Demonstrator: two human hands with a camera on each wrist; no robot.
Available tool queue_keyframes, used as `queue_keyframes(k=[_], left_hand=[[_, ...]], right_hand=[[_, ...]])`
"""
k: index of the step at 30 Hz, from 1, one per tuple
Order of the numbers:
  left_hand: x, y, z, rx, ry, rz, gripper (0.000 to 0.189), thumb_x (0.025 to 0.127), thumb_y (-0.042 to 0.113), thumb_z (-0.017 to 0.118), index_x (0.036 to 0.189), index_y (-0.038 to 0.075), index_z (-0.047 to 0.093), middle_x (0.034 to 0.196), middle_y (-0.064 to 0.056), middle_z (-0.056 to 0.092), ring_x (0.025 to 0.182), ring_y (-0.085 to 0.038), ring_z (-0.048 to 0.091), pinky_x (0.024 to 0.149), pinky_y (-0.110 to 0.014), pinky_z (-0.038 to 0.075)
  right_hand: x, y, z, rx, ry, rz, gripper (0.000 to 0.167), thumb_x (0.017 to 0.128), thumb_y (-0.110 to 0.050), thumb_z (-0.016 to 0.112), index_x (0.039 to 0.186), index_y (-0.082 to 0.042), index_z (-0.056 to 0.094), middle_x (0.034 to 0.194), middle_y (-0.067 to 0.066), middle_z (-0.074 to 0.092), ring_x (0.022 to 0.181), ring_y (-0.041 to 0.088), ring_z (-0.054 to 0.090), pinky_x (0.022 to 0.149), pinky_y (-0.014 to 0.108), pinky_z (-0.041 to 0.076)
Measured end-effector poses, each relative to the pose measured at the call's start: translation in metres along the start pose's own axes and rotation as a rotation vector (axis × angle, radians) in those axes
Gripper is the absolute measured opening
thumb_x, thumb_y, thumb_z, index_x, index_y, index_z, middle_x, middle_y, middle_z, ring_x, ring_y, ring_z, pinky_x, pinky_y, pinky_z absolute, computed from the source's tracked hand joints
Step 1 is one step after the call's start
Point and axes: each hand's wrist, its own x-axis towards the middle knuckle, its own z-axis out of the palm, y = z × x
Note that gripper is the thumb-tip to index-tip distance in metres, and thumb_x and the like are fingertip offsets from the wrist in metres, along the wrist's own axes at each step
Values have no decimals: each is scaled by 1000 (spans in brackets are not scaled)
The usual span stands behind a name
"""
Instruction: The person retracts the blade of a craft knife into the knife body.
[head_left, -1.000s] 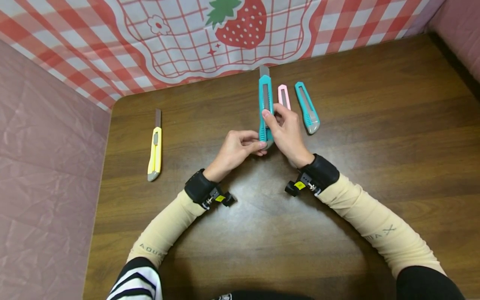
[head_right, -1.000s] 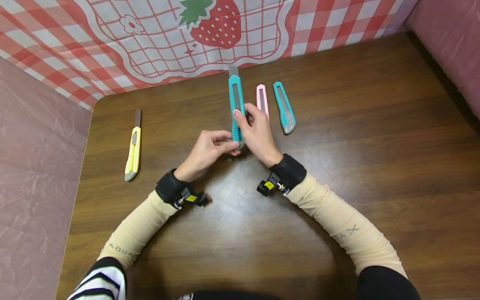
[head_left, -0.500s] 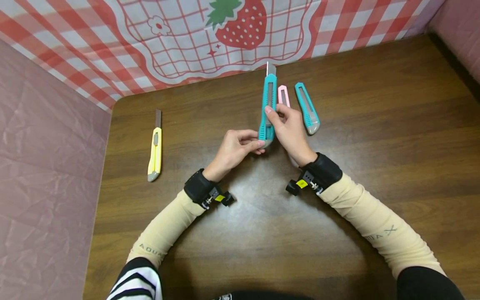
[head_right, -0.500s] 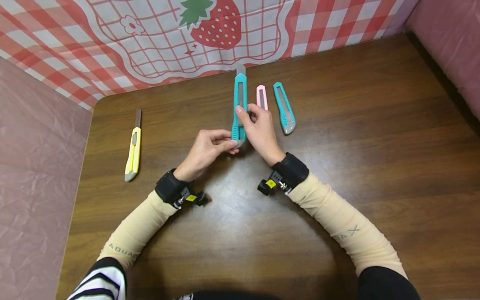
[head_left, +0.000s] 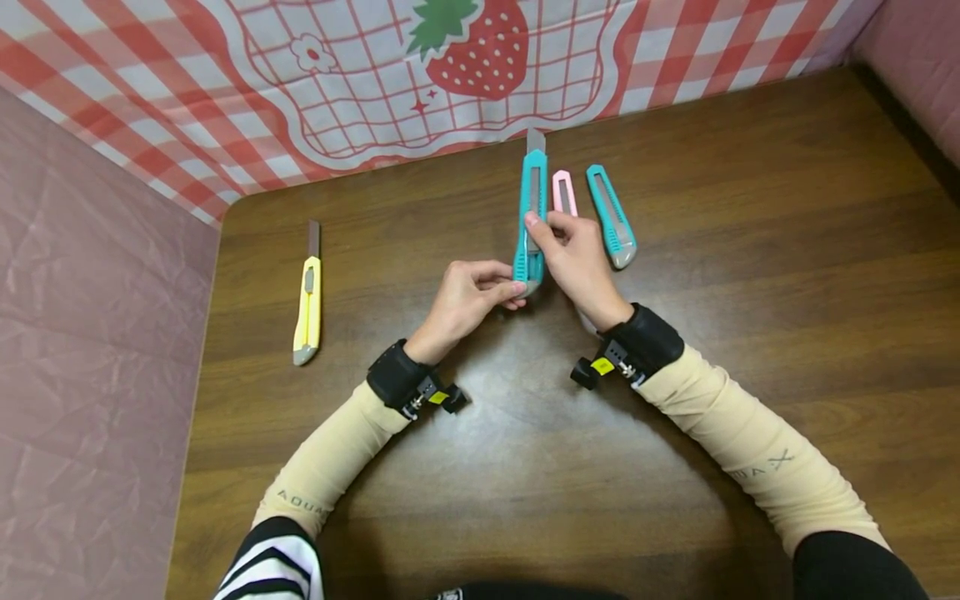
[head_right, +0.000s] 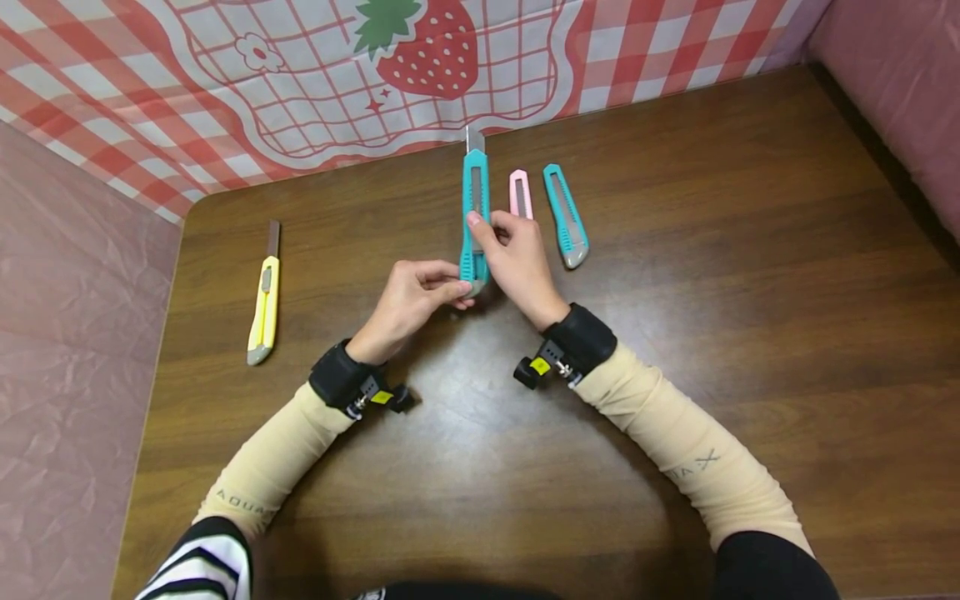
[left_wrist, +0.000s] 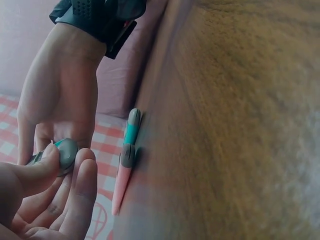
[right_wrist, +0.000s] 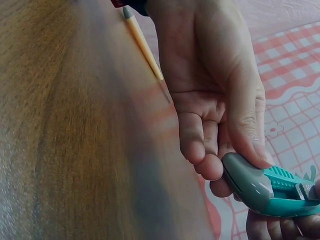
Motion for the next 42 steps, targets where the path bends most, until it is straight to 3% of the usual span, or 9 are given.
queue_keyframes(k=[8,15,19,25,31,42], left_hand=[[0,0,1,-27,12,-8,21,90,1,69,107,-11,69,96,-31,72,69,-11,72,73,-38,65],[0,-1,2,-25,19,0,21,90,0,68,107,-12,69,96,-32,71,68,-10,72,72,-35,65],[0,0,2,-20,19,10,21,89,0,69,106,-12,69,96,-32,71,68,-10,72,72,-35,65],[0,0,2,-17,16,10,21,89,0,69,106,-12,69,97,-31,72,70,-12,73,73,-35,65],[-1,0,0,-27,22,-4,21,90,-1,67,107,-13,68,98,-33,71,69,-11,72,73,-35,65],[0,0,-1,-70,14,16,22,91,-1,66,108,-14,67,99,-35,70,69,-10,72,74,-36,65]], right_hand=[[5,13,1,-27,-8,-41,32,101,-17,56,88,11,66,67,6,54,59,3,43,53,15,33],[-3,0,2,-59,-6,-81,31,100,-10,55,77,11,56,60,-4,40,57,3,36,53,15,26],[2,18,6,-37,-2,-93,30,101,-13,56,76,4,54,62,-2,39,57,4,36,53,16,25],[8,38,9,-5,-13,-107,28,100,-21,58,85,3,60,68,4,49,61,7,44,54,16,32],[8,38,10,33,-61,-113,25,100,-19,59,96,6,62,74,14,58,64,7,51,55,14,39],[12,40,9,67,-40,-55,31,101,-24,58,104,6,64,87,17,67,70,3,58,62,12,48]])
